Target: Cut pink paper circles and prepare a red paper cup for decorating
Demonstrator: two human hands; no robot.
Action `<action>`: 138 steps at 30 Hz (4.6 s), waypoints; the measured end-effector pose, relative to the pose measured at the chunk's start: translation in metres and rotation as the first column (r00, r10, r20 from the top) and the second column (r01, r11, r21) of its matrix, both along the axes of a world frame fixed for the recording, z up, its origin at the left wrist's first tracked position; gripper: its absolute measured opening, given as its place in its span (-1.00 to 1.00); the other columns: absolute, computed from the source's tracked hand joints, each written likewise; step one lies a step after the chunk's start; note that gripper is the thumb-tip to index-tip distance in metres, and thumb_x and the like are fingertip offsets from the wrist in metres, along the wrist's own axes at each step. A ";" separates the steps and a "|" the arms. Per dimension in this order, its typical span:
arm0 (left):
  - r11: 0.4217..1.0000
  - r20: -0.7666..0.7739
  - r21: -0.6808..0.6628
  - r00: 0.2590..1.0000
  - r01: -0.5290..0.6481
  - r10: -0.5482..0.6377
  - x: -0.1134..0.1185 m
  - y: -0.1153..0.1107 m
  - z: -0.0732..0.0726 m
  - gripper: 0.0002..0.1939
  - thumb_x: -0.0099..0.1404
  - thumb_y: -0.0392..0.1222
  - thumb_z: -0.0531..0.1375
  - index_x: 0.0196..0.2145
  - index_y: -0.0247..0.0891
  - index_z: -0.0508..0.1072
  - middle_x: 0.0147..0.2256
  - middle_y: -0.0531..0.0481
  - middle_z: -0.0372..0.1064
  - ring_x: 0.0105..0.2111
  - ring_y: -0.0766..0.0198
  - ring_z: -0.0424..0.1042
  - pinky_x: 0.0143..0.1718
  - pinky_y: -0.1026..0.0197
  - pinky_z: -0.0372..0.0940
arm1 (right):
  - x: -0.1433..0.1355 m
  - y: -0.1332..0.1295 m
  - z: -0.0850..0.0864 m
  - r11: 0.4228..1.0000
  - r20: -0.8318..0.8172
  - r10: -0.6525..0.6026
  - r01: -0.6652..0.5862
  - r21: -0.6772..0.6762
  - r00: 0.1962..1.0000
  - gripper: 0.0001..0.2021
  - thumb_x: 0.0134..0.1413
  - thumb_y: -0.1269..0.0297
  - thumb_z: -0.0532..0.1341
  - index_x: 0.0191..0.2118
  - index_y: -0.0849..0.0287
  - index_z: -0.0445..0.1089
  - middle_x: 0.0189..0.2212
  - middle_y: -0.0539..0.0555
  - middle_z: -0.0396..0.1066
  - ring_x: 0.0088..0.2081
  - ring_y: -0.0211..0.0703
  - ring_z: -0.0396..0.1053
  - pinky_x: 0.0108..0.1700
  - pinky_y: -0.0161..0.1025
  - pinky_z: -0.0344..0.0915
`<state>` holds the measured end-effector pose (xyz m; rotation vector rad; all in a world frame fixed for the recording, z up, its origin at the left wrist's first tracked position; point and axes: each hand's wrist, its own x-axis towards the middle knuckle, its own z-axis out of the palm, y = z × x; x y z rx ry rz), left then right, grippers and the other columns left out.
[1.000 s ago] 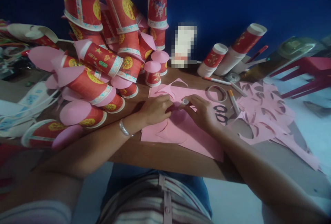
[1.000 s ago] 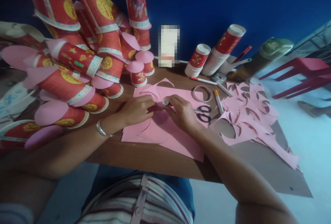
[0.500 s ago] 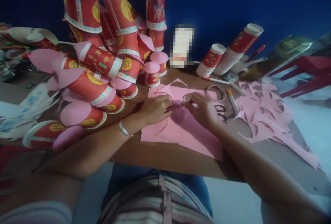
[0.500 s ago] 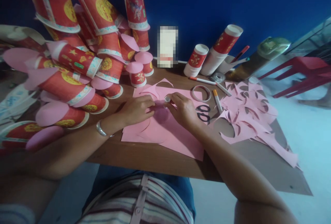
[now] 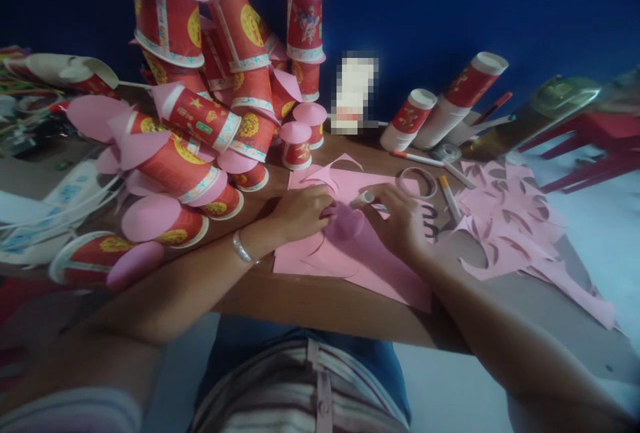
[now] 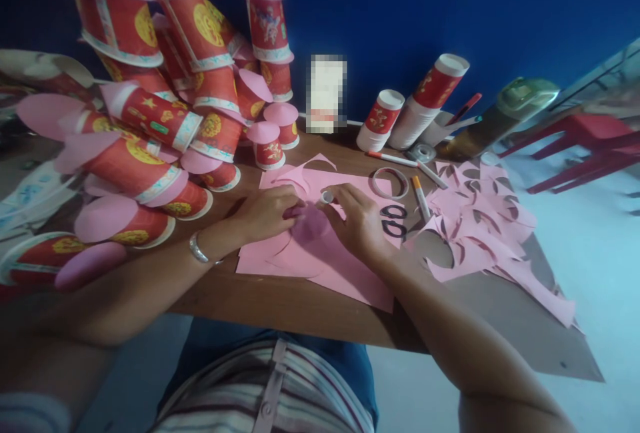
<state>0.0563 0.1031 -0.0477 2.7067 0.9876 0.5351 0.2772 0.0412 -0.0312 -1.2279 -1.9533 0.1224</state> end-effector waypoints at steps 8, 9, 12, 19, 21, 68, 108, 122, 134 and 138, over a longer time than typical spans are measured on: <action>1.000 -0.038 0.005 0.999 0.003 -0.003 0.000 0.001 -0.002 -0.93 0.31 -0.22 0.28 -0.27 -0.26 0.53 -0.27 -0.05 0.50 -0.26 0.18 0.47 -0.35 0.19 0.28 | -0.006 0.009 -0.011 0.990 -0.010 0.054 -0.055 -0.131 0.998 -0.91 0.34 0.34 0.21 -0.22 0.12 0.47 -0.27 0.12 0.52 -0.30 -0.13 0.48 -0.24 -0.22 0.39; 1.000 -0.041 0.008 0.999 -0.002 0.002 0.000 0.001 -0.002 -0.92 0.32 -0.21 0.27 -0.27 -0.26 0.54 -0.27 -0.05 0.50 -0.26 0.18 0.47 -0.35 0.19 0.28 | -0.005 0.010 -0.010 0.988 -0.013 0.049 -0.051 -0.145 0.999 -0.91 0.33 0.35 0.21 -0.23 0.12 0.47 -0.27 0.11 0.52 -0.31 -0.14 0.48 -0.24 -0.22 0.39; 0.999 -0.039 0.027 0.999 -0.020 0.021 0.000 0.000 -0.002 -0.90 0.33 -0.20 0.25 -0.25 -0.24 0.56 -0.29 -0.05 0.49 -0.28 0.18 0.47 -0.38 0.18 0.26 | -0.001 0.013 -0.007 0.989 0.003 0.042 -0.041 -0.142 0.999 -0.90 0.32 0.36 0.23 -0.26 0.13 0.48 -0.28 0.09 0.52 -0.32 -0.15 0.48 -0.23 -0.23 0.37; 0.999 -0.043 0.020 0.999 -0.030 0.031 0.002 0.000 -0.002 -0.88 0.31 -0.25 0.25 -0.22 -0.23 0.60 -0.24 -0.05 0.52 -0.25 0.19 0.50 -0.32 0.18 0.31 | 0.009 0.019 -0.008 0.998 0.099 -0.003 0.009 -0.061 0.995 -0.89 0.30 0.36 0.24 -0.30 0.13 0.48 -0.32 0.08 0.52 -0.34 -0.14 0.45 -0.26 -0.23 0.32; 0.999 -0.044 -0.010 0.999 -0.031 0.031 0.002 0.000 -0.001 -0.87 0.32 -0.23 0.25 -0.20 -0.23 0.60 -0.22 -0.05 0.53 -0.22 0.18 0.51 -0.29 0.17 0.33 | 0.011 0.016 -0.005 0.998 0.121 -0.050 0.053 -0.026 0.991 -0.90 0.30 0.35 0.24 -0.28 0.12 0.49 -0.32 0.08 0.53 -0.32 -0.11 0.46 -0.25 -0.22 0.32; 1.000 -0.040 0.000 0.999 -0.015 0.015 0.001 0.001 -0.001 -0.93 0.31 -0.24 0.25 -0.27 -0.24 0.56 -0.29 -0.05 0.48 -0.27 0.19 0.46 -0.33 0.18 0.29 | 0.002 0.014 -0.009 0.992 0.025 0.022 -0.018 -0.129 0.999 -0.86 0.34 0.31 0.20 -0.28 0.11 0.47 -0.30 0.09 0.52 -0.33 -0.15 0.46 -0.23 -0.22 0.36; 0.993 0.602 -0.014 0.794 0.114 -0.082 0.005 -0.016 0.015 -0.88 0.35 -0.16 0.30 -0.21 -0.23 0.53 -0.38 0.01 0.53 -0.44 0.35 0.40 -0.36 0.24 0.35 | 0.007 0.012 -0.017 0.717 -0.843 -0.126 -0.539 -0.442 0.523 -0.63 -0.22 0.02 0.60 -0.31 0.12 0.61 -0.52 -0.05 0.51 -0.54 -0.30 0.37 -0.44 -0.30 0.40; 0.904 0.669 -0.401 0.722 0.148 0.179 0.007 -0.018 0.019 -0.74 0.24 -0.06 0.34 -0.45 -0.29 0.46 -0.49 0.04 0.39 -0.51 0.40 0.26 -0.49 0.29 0.19 | 0.009 0.005 -0.011 0.842 -0.753 0.001 -0.407 -0.355 0.659 -0.69 -0.12 0.15 0.58 -0.21 0.06 0.64 -0.34 0.04 0.61 -0.35 -0.17 0.53 -0.26 -0.19 0.53; 0.986 0.725 -0.142 0.669 -0.088 0.164 -0.012 0.014 0.019 -0.77 0.43 -0.02 0.18 -0.16 -0.25 0.45 -0.34 0.01 0.37 -0.40 0.33 0.34 -0.34 0.24 0.30 | 0.024 0.013 -0.006 0.916 -0.786 -0.173 -0.196 -0.350 0.593 -0.71 -0.07 0.08 0.54 -0.30 0.14 0.57 -0.41 -0.02 0.53 -0.42 -0.23 0.52 -0.29 -0.21 0.57; 0.973 0.380 0.055 0.906 -0.224 0.187 -0.016 0.023 0.014 -0.82 0.33 -0.14 0.28 -0.14 -0.25 0.51 -0.19 -0.09 0.45 -0.27 0.22 0.46 -0.26 0.18 0.36 | 0.029 0.018 -0.010 0.908 -0.763 -0.228 -0.151 -0.391 0.605 -0.71 -0.05 0.07 0.51 -0.31 0.16 0.55 -0.47 -0.03 0.48 -0.45 -0.24 0.49 -0.29 -0.20 0.58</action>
